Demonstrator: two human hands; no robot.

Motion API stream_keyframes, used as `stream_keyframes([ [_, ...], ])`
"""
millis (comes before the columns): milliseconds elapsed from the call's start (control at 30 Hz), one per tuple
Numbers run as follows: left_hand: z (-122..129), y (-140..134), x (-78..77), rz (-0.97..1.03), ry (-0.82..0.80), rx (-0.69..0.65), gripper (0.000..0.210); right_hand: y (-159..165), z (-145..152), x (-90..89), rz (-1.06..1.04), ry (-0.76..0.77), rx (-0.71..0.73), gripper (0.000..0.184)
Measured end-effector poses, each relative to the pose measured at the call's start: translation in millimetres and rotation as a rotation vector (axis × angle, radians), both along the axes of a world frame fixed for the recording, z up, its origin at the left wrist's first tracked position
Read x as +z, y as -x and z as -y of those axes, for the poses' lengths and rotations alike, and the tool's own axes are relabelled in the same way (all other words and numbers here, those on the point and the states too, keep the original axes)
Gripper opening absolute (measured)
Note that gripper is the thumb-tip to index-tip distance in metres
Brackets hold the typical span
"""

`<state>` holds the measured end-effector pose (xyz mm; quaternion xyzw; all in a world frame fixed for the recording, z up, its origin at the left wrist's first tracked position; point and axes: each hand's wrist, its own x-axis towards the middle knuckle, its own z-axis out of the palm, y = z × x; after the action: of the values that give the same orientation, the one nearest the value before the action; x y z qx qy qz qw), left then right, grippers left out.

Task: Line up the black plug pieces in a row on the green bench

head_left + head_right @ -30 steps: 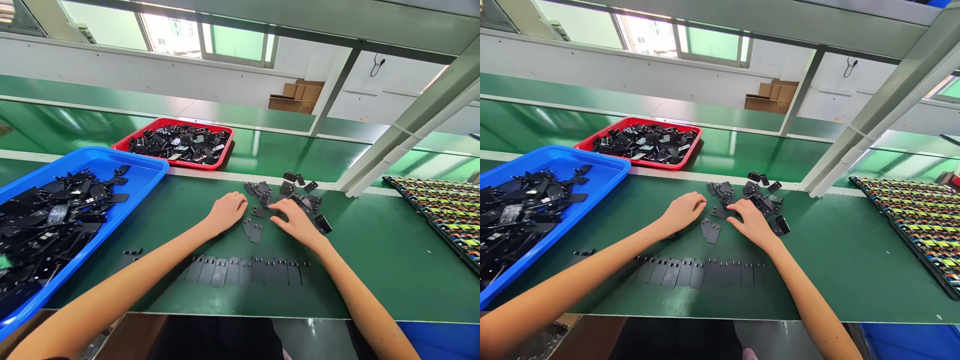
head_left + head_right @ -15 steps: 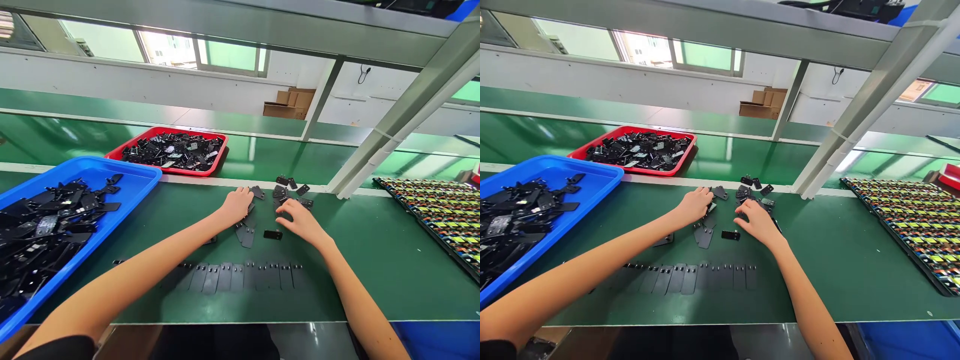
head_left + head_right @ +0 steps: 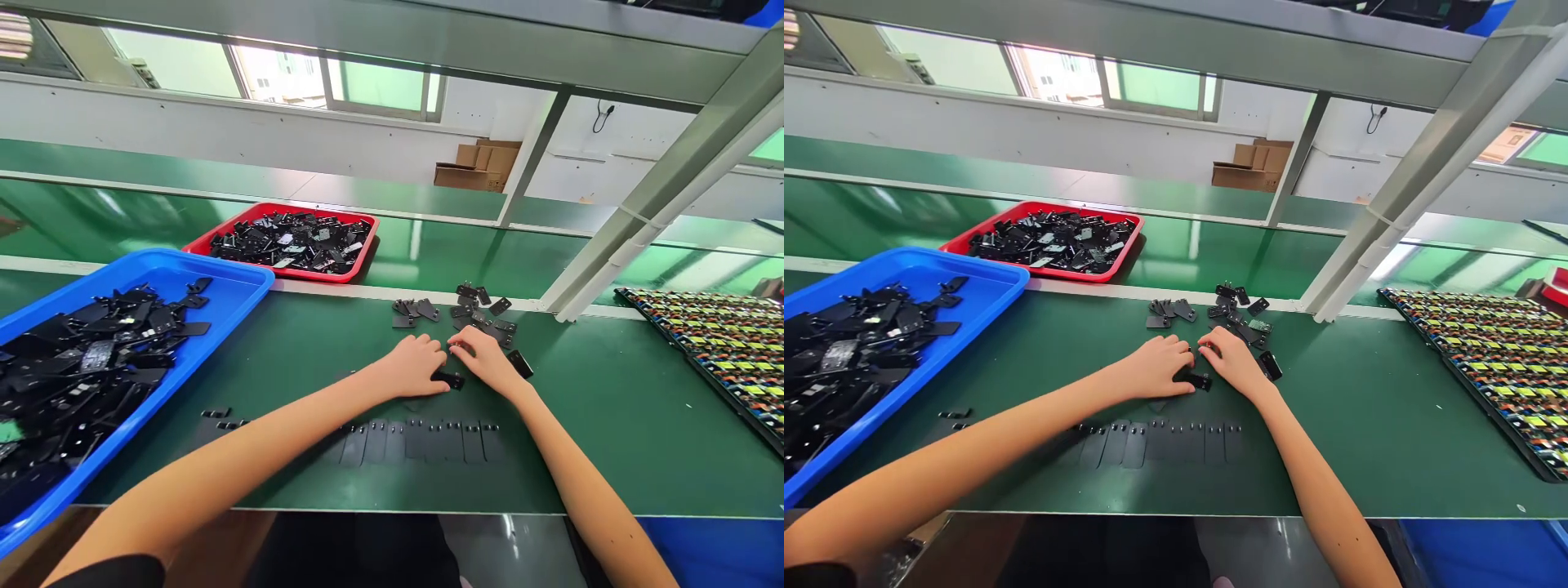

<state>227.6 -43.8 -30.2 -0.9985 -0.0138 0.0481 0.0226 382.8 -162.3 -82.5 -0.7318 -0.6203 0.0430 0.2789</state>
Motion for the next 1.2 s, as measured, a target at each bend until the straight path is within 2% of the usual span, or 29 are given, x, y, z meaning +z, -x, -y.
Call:
stream_keyframes([
  [100,9.0,-7.4,-15.1,0.039,-0.063,-0.020,0.017,-11.5,1.2,4.7,0.003,0.017,-0.103,0.026],
  [200,6.7,-9.0,-20.8,0.094,-0.141,-0.039,0.020,-28.5,10.6,13.7,0.053,0.047,-0.182,0.025],
  [333,5.4,-1.6,-17.1,0.117,-0.201,-0.115,0.016,-42.2,36.5,26.6,0.094,0.162,-0.116,0.019],
  [433,9.0,2.5,-13.5,0.118,-0.214,-0.178,0.019,-30.8,49.9,25.6,0.144,0.230,-0.040,0.016],
  [533,12.4,3.7,-11.6,0.112,-0.186,-0.222,0.010,-4.1,54.1,16.2,0.243,0.236,-0.057,0.012],
  [633,12.1,3.9,-8.3,0.116,-0.153,-0.204,0.025,14.7,60.8,10.3,0.302,0.235,-0.030,0.014],
  [700,9.4,1.8,-4.3,0.124,-0.129,-0.178,0.028,14.0,69.2,11.4,0.306,0.222,-0.002,0.014],
  [800,4.4,-12.0,1.7,0.148,-0.094,-0.134,0.028,-1.0,81.0,14.1,0.333,0.145,-0.128,0.031],
  [867,3.2,-30.7,2.3,0.166,-0.075,-0.114,0.026,-9.5,84.9,12.8,0.349,0.133,-0.209,0.030],
  [967,6.8,-65.6,-4.4,0.172,-0.040,-0.168,0.026,-10.0,89.9,9.4,0.337,0.189,-0.151,0.017],
  [1033,11.7,-83.1,-11.8,0.161,-0.014,-0.246,0.027,-6.5,97.4,10.6,0.257,0.199,-0.051,0.019],
  [1100,16.0,-89.0,-18.4,0.153,0.011,-0.319,0.027,-7.1,107.5,14.8,0.114,0.181,0.023,0.021],
  [1133,17.2,-87.6,-20.7,0.152,0.023,-0.348,0.026,-10.1,112.0,17.1,0.051,0.148,0.013,0.020],
  [1200,16.2,-80.2,-22.5,0.150,0.051,-0.393,0.024,-21.1,116.8,20.0,0.008,0.069,-0.128,0.019],
])
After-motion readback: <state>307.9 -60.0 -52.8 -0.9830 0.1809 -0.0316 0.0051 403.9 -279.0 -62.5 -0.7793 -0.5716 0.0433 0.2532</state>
